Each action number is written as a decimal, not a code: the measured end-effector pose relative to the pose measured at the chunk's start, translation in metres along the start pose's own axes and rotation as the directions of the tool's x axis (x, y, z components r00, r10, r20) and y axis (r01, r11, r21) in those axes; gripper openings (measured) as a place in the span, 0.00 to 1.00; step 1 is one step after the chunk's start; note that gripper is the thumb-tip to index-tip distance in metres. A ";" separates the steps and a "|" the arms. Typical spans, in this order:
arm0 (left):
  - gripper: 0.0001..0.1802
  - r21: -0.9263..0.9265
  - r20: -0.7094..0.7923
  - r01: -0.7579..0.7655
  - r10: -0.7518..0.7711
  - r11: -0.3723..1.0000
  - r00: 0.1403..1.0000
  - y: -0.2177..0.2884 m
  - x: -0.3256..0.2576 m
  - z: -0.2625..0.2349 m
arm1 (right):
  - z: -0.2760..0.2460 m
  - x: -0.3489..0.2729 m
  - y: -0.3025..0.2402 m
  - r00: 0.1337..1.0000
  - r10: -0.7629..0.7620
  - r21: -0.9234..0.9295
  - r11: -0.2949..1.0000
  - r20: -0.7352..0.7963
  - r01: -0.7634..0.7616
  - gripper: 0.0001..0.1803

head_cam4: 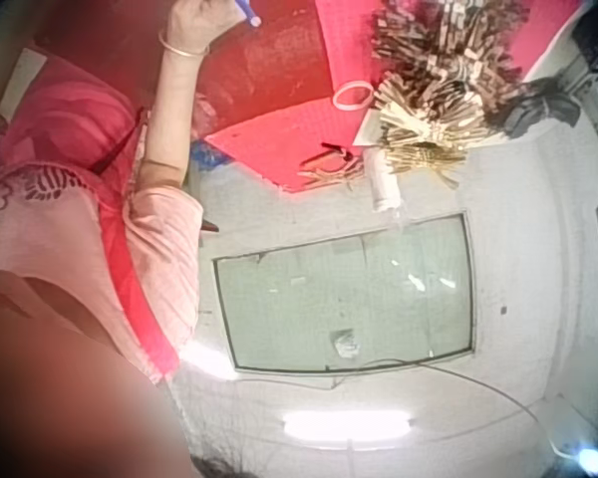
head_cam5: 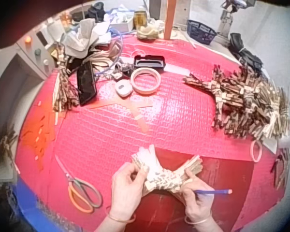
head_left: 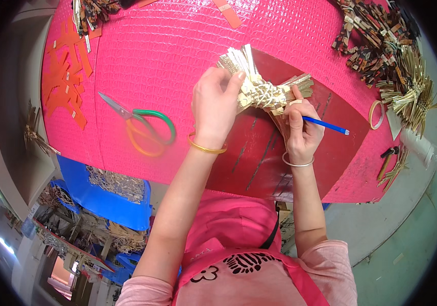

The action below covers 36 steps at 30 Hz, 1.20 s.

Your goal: Assembling and trimming decorative straw or fiber bows.

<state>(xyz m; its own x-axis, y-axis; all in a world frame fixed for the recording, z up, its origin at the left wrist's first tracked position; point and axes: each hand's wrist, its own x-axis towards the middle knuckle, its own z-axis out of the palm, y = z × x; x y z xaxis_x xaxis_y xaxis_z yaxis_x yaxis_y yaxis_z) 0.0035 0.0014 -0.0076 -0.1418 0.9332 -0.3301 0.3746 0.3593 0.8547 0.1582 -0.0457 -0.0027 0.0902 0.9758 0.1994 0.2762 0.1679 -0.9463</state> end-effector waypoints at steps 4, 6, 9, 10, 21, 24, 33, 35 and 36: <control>0.15 0.018 0.005 -0.020 0.020 1.000 1.000 0.001 0.001 0.000 | 0.003 0.004 -0.004 0.999 -0.043 -0.110 0.993 0.019 0.045 0.04; 0.15 0.032 0.001 -0.034 0.034 0.999 0.999 0.001 0.001 0.000 | 0.002 0.004 -0.002 0.999 -0.037 -0.111 0.993 0.016 0.038 0.03; 0.15 0.024 0.020 -0.005 0.005 1.000 1.000 0.002 0.001 0.000 | 0.000 0.004 -0.001 0.998 -0.040 -0.133 0.990 0.041 0.045 0.05; 0.15 0.034 0.016 -0.011 0.011 0.999 1.000 0.003 0.001 0.000 | -0.001 0.005 -0.001 0.997 -0.048 -0.154 0.986 0.069 0.058 0.06; 0.17 -0.126 0.150 0.025 -0.006 0.992 0.989 0.001 -0.007 -0.015 | -0.011 0.143 0.019 0.912 0.326 -0.523 0.838 0.247 -0.157 0.17; 0.33 0.149 0.244 -0.322 0.281 0.935 0.928 0.008 -0.019 -0.022 | -0.009 0.159 0.050 0.907 0.280 -0.767 0.638 0.315 0.069 0.22; 0.22 0.225 0.167 -0.359 0.327 0.906 0.930 -0.016 -0.040 -0.029 | -0.053 -0.029 -0.038 0.912 0.355 -0.771 0.632 0.206 -0.072 0.18; 0.22 0.155 0.205 -0.414 0.380 0.897 0.902 -0.009 -0.041 -0.028 | -0.033 -0.041 -0.039 0.954 0.286 -0.759 0.639 0.086 -0.123 0.22; 0.22 0.118 0.211 -0.432 0.402 0.894 0.891 -0.001 -0.040 -0.028 | -0.030 -0.041 -0.034 0.952 0.298 -0.670 0.721 0.073 -0.175 0.20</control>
<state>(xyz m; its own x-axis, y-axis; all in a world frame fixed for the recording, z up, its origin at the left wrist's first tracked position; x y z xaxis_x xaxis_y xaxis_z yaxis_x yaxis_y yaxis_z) -0.0166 -0.0357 0.0160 0.2177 0.9754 -0.0346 0.5046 -0.0822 0.8594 0.1737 -0.0961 0.0290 0.0981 0.9889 -0.1114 0.8250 -0.1434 -0.5466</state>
